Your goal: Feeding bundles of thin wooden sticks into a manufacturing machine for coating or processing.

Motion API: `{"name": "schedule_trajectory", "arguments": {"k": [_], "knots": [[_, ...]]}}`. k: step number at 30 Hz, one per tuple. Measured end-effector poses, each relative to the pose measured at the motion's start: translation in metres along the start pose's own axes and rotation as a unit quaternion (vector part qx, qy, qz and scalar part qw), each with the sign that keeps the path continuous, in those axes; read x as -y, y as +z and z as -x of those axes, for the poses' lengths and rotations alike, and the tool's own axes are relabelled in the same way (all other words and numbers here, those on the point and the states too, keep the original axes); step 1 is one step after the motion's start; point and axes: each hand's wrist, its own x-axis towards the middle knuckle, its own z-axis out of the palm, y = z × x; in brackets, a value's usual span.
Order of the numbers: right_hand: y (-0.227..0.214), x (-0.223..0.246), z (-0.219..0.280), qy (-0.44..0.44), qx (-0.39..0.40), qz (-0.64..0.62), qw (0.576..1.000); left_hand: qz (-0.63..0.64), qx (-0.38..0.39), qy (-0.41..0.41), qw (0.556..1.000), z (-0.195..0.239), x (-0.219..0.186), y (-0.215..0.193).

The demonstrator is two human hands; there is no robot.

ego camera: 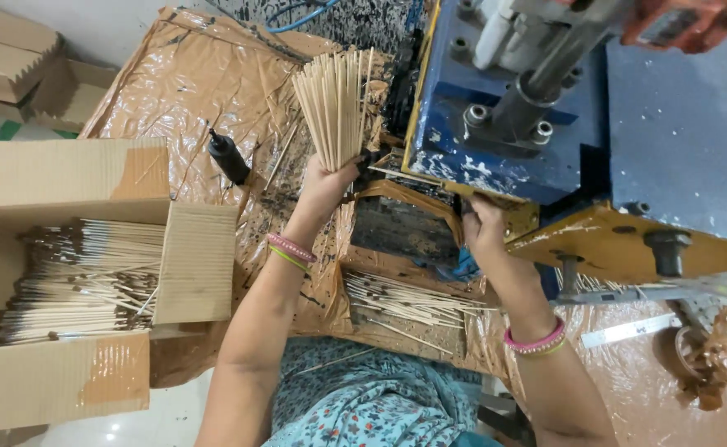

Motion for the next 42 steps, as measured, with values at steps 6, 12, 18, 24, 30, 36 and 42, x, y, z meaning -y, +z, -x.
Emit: {"name": "schedule_trajectory", "arguments": {"k": [6,12,18,24,30,36,42], "knots": [[-0.071,0.122,-0.003,-0.087,-0.077,0.151,0.982,-0.001,-0.021,-0.007,1.0,0.045,-0.03,0.0],[-0.143,0.071,0.108,0.31,-0.151,0.215,0.914,0.008,-0.116,-0.064,0.991,0.134,0.006,-0.05],[-0.124,0.103,0.109,0.166,-0.19,0.153,0.955,0.001,0.047,-0.014,0.999,0.154,0.035,-0.035],[-0.067,0.11,0.078,0.267,0.031,-0.35,0.897,-0.09,0.317,0.068,0.942,0.115,-0.042,0.005],[-0.043,0.096,-0.015,0.045,0.045,-0.23,0.971,-0.031,0.048,0.095,0.994,0.045,-0.033,-0.026],[-0.022,0.08,-0.032,-0.131,0.008,0.193,0.972,0.025,0.008,0.051,0.998,0.0,-0.013,-0.005],[-0.019,0.05,0.011,0.099,0.0,0.109,0.989,-0.002,0.02,0.005,1.0,-0.003,-0.006,-0.005]]}}
